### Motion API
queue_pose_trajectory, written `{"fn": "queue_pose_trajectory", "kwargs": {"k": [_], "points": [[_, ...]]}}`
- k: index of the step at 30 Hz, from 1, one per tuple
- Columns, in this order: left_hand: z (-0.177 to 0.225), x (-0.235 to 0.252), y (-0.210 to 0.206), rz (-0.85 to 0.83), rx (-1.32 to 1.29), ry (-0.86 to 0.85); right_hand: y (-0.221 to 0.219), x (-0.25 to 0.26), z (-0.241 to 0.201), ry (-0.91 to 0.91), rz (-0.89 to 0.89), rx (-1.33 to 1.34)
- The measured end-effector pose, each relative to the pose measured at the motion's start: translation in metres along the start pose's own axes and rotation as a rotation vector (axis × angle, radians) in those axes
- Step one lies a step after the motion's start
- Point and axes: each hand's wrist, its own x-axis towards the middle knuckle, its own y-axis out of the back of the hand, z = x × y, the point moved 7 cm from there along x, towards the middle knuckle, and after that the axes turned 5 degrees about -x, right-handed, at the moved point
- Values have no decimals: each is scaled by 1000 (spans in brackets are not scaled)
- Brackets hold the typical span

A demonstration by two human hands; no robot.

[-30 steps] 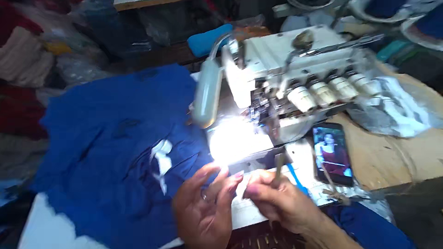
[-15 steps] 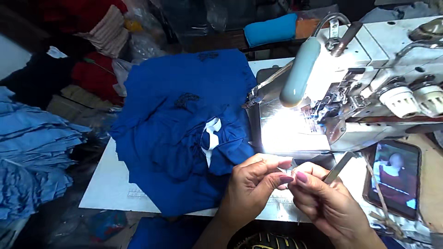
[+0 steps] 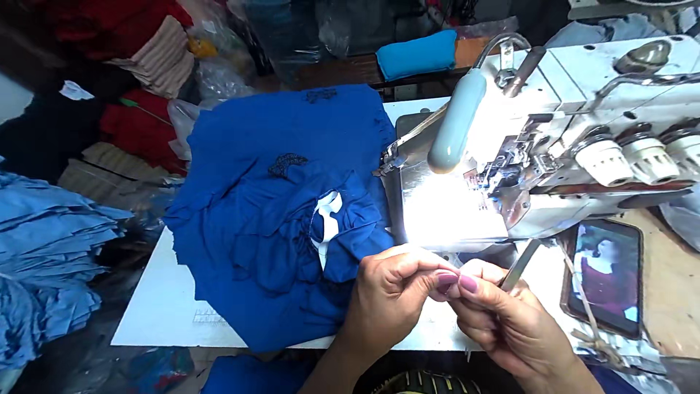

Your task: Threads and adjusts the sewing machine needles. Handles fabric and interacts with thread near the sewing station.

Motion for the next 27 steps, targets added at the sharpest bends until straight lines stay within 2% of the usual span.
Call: {"fn": "queue_pose_trajectory", "kwargs": {"k": [2,3,6,11,17,20,23,25,27], "points": [[4,-1,2,13,110,-58,-4,-1,0,-61,115,-9],[4,-1,2,19,146,-88,-4,-1,0,-48,107,-17],[6,0,10,37,240,-164,-7,-2,-7,65,36,-151],[14,7,30,-1,345,-160,-2,-15,-30,277,201,-538],[18,17,39,-32,312,-152,8,-26,-35,464,189,-503],[14,25,28,-95,276,-182,13,-33,-42,553,211,-588],[13,36,-2,-204,261,-227,13,-43,-48,651,292,-885],[9,48,-23,-267,251,-277,11,-47,-49,720,270,-1026],[0,60,-36,-329,234,-337,12,-48,-48,747,201,-1036]]}}
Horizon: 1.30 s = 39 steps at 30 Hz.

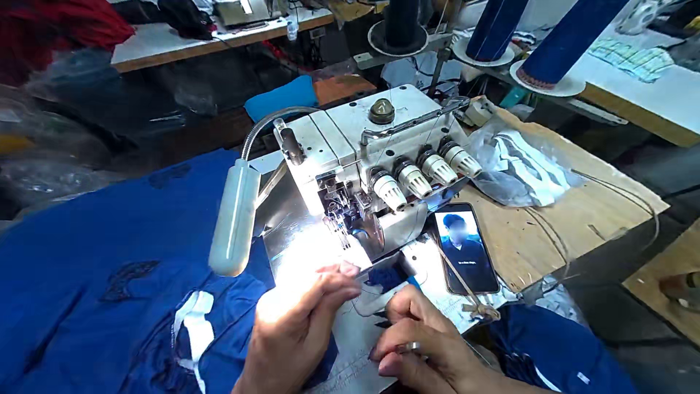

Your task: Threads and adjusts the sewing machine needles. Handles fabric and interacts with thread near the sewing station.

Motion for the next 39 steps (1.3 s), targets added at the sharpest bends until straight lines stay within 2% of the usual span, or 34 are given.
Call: {"fn": "queue_pose_trajectory", "kwargs": {"k": [2,5,7,9,13,16,19,25,34,39], "points": [[-14,6,0,1,13,21,2,-1,4,-11,-11,73],[-29,3,17,122,58,123,16,-4,12,-127,59,272],[-31,3,30,193,143,215,26,-2,14,-207,102,420],[-24,8,32,200,74,302,36,5,13,-211,106,464],[-20,26,11,68,-165,442,47,25,9,-72,137,368],[-45,28,4,86,-211,674,44,36,10,-14,256,268],[-60,24,3,115,-404,777,39,41,12,17,356,127],[-67,21,1,117,-436,820,32,42,11,97,439,7],[-70,19,1,125,-424,842,33,50,5,195,368,-99],[-71,19,1,139,-436,830,27,57,7,165,334,54]]}}
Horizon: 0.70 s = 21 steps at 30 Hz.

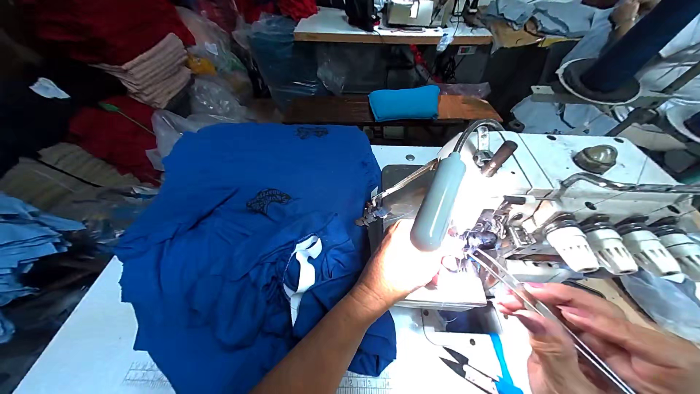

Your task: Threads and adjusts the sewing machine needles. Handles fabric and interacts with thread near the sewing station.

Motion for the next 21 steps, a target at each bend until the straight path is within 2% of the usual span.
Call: {"fn": "queue_pose_trajectory", "kwargs": {"k": [3,12,21], "points": [[0,0,1,2,-4,-2,-1,-2,6,-48,-58,3],[0,0,1,8,-13,3,4,-13,19,-13,63,-11],[1,-3,3,-9,-11,-3,2,-16,28,-25,73,13]]}}
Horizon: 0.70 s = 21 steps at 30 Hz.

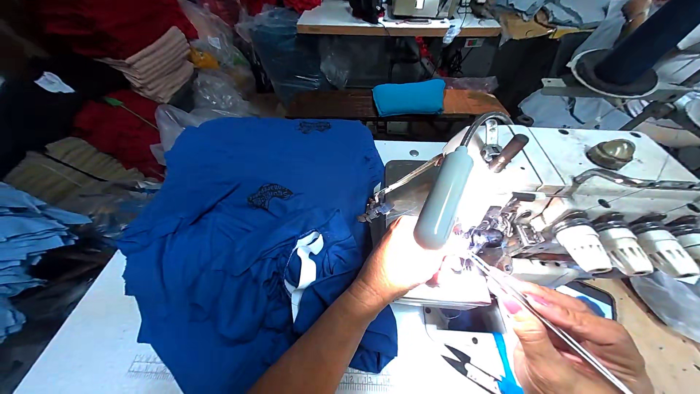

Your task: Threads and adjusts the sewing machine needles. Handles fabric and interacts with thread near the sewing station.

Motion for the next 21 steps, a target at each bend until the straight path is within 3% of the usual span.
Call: {"fn": "queue_pose_trajectory", "kwargs": {"k": [11,14,16,18,19,21], "points": [[9,-9,2,-27,10,-64,-1,1,-1,-13,27,52],[20,-32,21,228,49,-104,0,2,-2,-17,18,38],[40,-40,31,412,204,-317,-1,3,-5,0,7,-2],[52,-30,31,382,275,-624,-4,3,-11,45,9,-134],[51,-21,29,356,264,-668,-7,2,-14,74,12,-221],[38,0,23,313,236,-545,-13,-1,-18,138,20,-358]]}}
